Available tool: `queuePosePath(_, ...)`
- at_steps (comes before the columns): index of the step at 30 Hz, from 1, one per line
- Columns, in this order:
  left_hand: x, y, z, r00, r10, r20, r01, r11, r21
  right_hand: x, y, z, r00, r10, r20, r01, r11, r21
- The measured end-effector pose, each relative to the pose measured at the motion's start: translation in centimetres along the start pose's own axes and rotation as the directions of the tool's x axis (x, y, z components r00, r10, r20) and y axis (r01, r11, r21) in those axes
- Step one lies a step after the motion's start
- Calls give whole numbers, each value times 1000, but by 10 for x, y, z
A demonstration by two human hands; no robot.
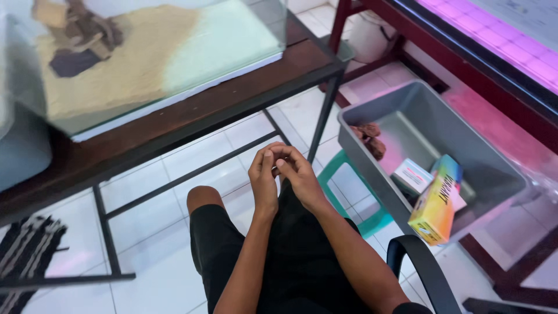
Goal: The person places a decorative tree miniature into a glass tank, adds sand by hand from a container, spreads the sand around the miniature, and سپس adds decorative rocks.
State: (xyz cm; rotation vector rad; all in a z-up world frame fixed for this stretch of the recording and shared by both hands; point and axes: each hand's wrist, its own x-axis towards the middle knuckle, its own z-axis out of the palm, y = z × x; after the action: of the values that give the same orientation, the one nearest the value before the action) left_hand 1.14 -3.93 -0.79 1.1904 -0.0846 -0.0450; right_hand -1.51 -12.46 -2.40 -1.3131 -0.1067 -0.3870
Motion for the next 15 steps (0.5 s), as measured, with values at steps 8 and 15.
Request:
queuePosePath(8,6,-26,44,976,-161,145,159,987,23,-4,-2,-56,972,-13,-235,-3,998,-69)
queuePosePath(15,17,-63,80,916,-290,278,300,954,6,-16,11,-113,927,-19,-374,-1,998,-55)
